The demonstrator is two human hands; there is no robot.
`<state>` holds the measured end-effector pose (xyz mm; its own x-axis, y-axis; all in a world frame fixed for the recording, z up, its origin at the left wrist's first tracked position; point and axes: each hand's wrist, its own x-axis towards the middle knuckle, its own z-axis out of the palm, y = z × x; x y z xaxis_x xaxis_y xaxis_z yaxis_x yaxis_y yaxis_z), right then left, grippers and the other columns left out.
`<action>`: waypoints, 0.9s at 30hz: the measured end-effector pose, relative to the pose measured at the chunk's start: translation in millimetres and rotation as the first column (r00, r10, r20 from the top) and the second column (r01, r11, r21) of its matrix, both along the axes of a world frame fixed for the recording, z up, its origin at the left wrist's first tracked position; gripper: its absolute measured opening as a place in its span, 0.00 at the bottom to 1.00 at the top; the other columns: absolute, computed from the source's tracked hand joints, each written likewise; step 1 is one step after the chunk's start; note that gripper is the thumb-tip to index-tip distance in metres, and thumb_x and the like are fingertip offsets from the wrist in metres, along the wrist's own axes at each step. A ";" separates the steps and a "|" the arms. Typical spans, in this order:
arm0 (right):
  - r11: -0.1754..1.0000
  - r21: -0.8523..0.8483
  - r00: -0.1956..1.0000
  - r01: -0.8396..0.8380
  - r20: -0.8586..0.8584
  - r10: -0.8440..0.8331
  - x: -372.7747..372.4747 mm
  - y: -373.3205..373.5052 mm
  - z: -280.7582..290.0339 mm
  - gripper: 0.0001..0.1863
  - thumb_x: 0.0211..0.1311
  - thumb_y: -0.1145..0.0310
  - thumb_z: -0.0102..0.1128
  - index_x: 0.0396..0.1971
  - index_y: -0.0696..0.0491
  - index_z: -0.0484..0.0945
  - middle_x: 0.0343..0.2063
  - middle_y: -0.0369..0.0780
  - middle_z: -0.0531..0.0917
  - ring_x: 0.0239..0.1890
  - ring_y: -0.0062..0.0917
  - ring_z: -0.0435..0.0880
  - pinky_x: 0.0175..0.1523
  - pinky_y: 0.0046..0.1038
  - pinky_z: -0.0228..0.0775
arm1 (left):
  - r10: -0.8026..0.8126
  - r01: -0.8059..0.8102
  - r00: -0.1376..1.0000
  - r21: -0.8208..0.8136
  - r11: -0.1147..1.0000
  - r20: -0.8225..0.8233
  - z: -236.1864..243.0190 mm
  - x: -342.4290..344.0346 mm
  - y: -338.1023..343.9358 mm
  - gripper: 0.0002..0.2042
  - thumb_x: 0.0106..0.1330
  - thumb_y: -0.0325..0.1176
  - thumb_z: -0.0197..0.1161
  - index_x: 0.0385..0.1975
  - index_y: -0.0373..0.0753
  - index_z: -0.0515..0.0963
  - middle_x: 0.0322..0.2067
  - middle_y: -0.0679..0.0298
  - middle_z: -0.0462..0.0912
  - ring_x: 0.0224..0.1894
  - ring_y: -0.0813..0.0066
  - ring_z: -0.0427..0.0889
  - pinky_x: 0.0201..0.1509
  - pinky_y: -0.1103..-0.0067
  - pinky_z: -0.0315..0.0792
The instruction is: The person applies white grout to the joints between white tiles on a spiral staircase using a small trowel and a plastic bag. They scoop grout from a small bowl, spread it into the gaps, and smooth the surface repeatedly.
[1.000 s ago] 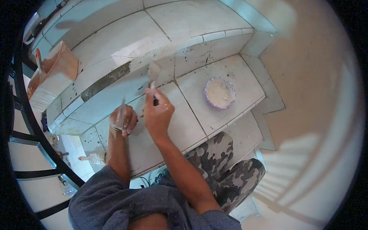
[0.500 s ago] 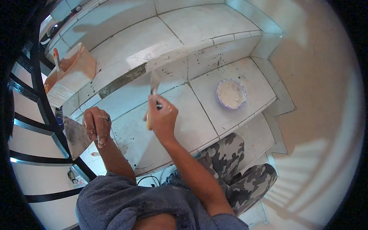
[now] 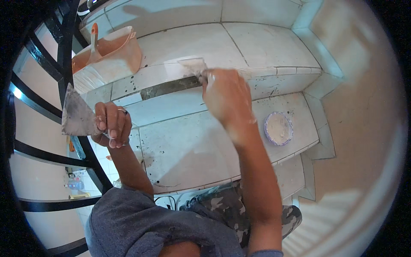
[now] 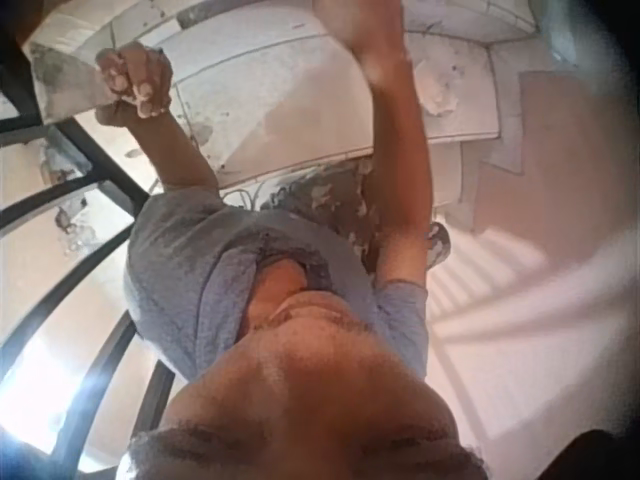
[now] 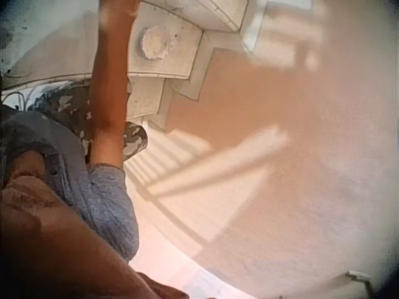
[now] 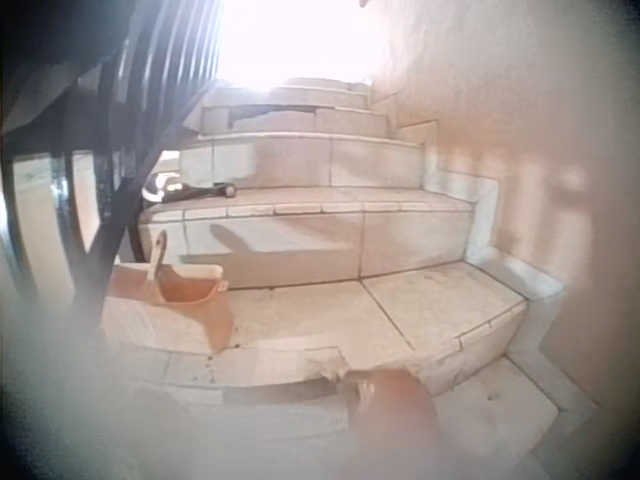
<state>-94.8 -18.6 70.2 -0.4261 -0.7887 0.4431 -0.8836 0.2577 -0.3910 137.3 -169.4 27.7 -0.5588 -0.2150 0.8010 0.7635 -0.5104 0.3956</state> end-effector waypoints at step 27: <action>0.912 -0.394 0.961 0.115 -0.188 -0.203 58.8 1.1 -168.5 0.21 0.61 0.75 0.64 0.55 0.54 0.80 0.35 0.47 0.82 0.28 0.36 0.84 0.27 0.33 0.77 | -0.252 0.252 0.968 -0.103 0.962 0.018 -2.6 -4.5 -18.3 0.06 0.70 0.26 0.60 0.39 0.28 0.80 0.36 0.40 0.83 0.30 0.58 0.86 0.26 0.72 0.85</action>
